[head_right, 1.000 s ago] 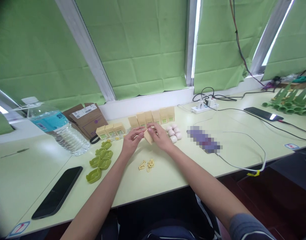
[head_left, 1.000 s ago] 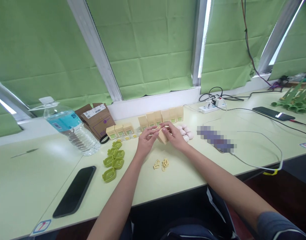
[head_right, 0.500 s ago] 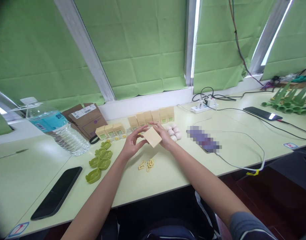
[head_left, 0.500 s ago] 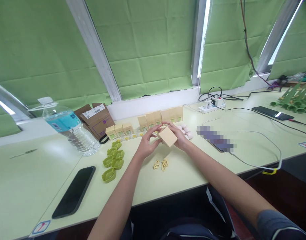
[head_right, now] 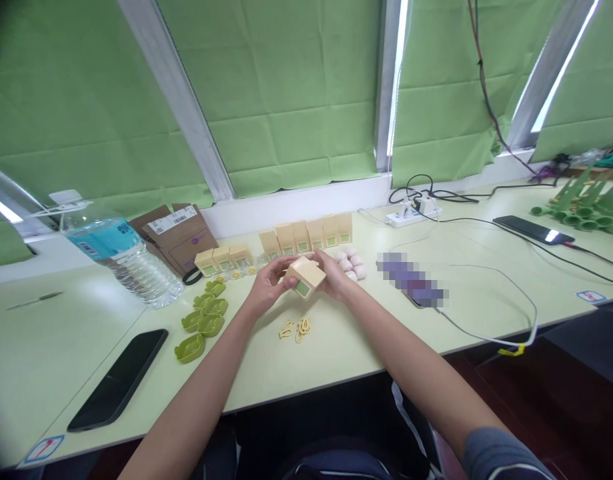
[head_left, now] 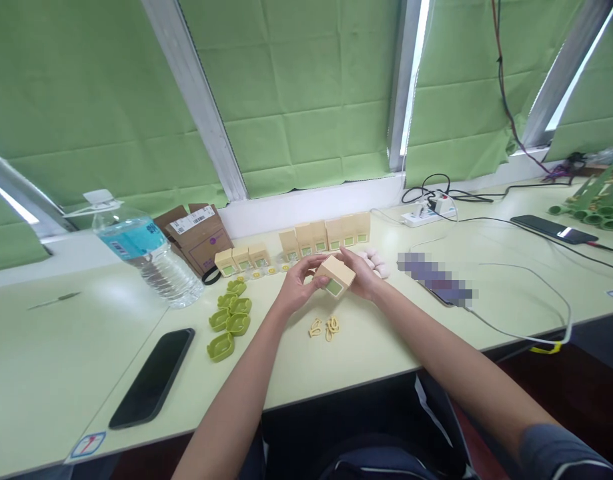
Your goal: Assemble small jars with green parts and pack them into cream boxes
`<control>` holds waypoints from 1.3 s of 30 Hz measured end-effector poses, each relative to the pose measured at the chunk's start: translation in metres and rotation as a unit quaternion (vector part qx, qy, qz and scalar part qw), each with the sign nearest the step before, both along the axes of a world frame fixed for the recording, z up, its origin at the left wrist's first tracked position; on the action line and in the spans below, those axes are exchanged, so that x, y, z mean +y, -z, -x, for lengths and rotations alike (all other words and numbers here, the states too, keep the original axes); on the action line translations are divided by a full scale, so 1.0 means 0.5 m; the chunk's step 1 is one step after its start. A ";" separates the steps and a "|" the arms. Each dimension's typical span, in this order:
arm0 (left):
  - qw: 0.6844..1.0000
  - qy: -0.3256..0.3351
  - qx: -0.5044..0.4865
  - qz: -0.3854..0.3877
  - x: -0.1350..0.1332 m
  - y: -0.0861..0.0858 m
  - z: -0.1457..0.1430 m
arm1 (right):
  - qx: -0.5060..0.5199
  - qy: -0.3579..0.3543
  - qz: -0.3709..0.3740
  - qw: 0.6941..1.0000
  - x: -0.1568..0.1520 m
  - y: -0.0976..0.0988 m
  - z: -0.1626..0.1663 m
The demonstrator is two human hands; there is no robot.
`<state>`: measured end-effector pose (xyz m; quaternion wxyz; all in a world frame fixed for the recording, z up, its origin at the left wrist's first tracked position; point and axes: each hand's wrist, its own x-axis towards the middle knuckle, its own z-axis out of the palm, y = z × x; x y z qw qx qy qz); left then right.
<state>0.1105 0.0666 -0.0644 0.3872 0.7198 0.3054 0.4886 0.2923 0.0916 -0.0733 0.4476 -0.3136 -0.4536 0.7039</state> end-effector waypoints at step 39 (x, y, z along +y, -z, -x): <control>0.872 -0.374 0.314 0.048 0.323 -0.124 0.211 | -0.091 0.056 -0.081 0.991 -0.013 -0.022 0.003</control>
